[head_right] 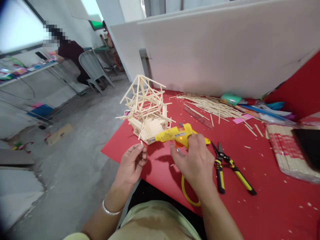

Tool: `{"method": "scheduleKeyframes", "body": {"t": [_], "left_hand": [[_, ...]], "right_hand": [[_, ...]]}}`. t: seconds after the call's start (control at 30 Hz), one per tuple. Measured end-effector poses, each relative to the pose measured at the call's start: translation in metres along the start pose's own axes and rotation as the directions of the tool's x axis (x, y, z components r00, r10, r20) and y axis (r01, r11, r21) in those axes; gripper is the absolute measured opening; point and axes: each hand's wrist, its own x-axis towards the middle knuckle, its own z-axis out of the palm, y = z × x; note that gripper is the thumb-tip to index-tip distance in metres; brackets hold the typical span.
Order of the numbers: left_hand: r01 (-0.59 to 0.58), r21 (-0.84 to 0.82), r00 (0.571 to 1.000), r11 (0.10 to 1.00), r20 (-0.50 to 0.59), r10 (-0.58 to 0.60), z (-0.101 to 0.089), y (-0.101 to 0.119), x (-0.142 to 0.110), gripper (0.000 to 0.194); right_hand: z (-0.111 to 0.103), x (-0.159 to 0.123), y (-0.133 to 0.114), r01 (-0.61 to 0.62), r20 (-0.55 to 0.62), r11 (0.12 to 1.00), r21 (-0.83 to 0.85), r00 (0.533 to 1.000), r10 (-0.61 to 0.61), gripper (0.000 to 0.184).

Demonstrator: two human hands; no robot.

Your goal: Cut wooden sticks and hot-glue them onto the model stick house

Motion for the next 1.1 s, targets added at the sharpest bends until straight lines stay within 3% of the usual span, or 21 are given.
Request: {"method": "scheduleKeyframes", "body": {"t": [0.13,0.3,0.67,1.1], "left_hand": [[-0.013,-0.002,1.0,1.0,-0.011,0.013,-0.004,0.002,0.003,0.028],[-0.016,0.017,1.0,1.0,-0.009,0.016,-0.006,0.001,0.004,0.028],[-0.016,0.031,1.0,0.999,-0.009,0.016,-0.008,-0.001,0.005,0.026],[-0.023,0.03,1.0,0.999,-0.005,0.024,-0.009,-0.005,0.006,0.021]], "right_hand": [[0.014,0.013,-0.021,0.102,0.003,0.989,-0.104,0.995,-0.102,0.031],[0.018,0.017,-0.028,0.172,-0.03,0.975,-0.141,0.984,-0.178,0.038],[0.023,0.017,-0.029,0.182,-0.035,0.969,-0.166,0.981,-0.19,0.039],[0.02,0.013,-0.023,0.184,-0.054,0.969,-0.164,0.979,-0.195,0.022]]}}
